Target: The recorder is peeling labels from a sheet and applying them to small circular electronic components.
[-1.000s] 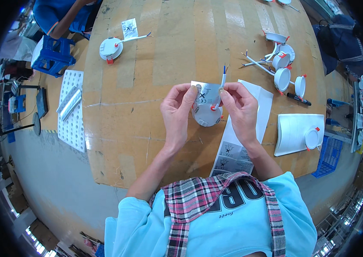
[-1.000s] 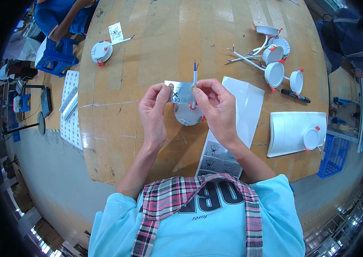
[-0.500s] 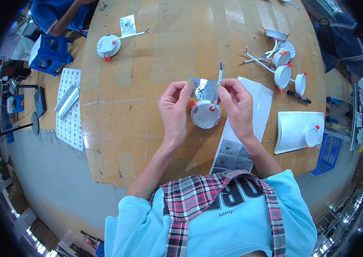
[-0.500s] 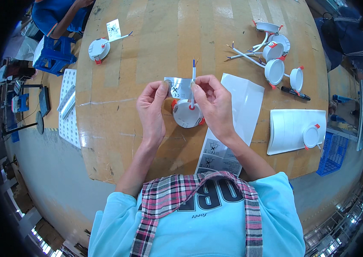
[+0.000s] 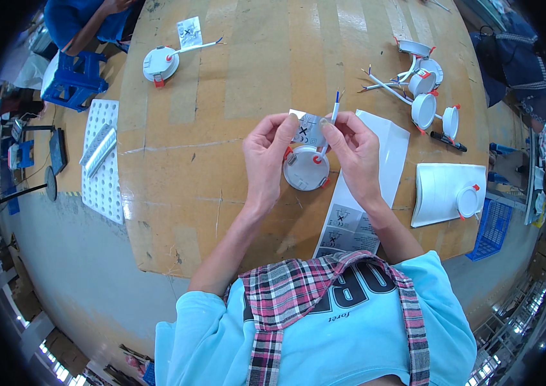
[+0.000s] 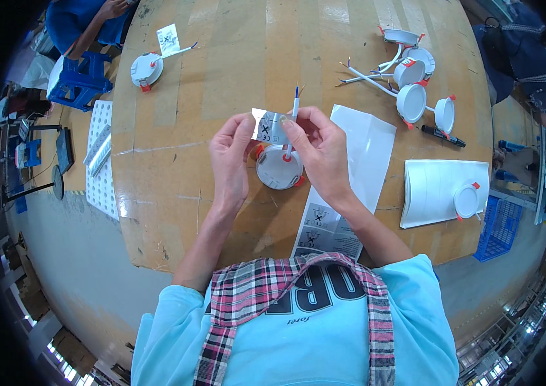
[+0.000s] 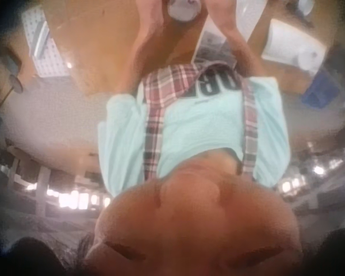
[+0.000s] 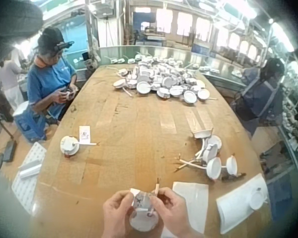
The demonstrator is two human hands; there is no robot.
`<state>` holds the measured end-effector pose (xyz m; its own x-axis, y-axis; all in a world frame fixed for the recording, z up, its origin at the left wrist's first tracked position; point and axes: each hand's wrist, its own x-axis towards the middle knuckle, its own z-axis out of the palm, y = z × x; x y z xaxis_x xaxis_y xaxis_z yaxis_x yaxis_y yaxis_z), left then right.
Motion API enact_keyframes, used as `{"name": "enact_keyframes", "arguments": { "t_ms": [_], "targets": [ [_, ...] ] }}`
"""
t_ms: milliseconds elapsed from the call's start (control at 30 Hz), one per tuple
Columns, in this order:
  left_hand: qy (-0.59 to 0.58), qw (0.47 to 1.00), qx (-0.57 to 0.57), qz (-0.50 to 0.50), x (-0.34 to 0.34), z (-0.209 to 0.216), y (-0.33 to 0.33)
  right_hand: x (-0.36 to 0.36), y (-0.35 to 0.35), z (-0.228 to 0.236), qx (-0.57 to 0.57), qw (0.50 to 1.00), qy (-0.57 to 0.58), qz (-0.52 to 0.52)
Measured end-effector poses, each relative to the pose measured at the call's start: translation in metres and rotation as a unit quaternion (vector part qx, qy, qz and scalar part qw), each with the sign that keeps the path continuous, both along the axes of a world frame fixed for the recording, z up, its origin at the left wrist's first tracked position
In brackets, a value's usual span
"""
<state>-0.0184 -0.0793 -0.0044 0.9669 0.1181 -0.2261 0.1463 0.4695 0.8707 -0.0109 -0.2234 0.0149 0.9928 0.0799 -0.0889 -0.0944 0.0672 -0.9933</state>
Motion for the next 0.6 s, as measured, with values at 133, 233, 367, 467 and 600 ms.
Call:
{"name": "enact_keyframes", "arguments": {
  "t_ms": [133,233,367,467,600],
  "targets": [
    [-0.014,0.999,0.05,0.008,0.002,-0.009,0.004,0.0,0.002,0.001,0.003,1.0,0.006,-0.004],
    [-0.025,0.996,0.082,0.025,0.003,-0.006,0.004,0.0,0.003,0.002,-0.01,1.0,0.009,-0.013],
    [-0.014,0.994,0.1,0.039,0.003,-0.01,0.002,0.0,0.002,0.0,-0.015,1.0,0.009,-0.017],
    [-0.028,0.999,0.041,0.012,0.006,-0.006,0.005,0.002,0.001,-0.002,-0.002,1.0,0.013,-0.017],
    [0.031,0.998,0.016,-0.053,0.006,0.001,0.002,0.002,0.001,-0.001,0.012,1.0,0.017,-0.01]
  ]
}}
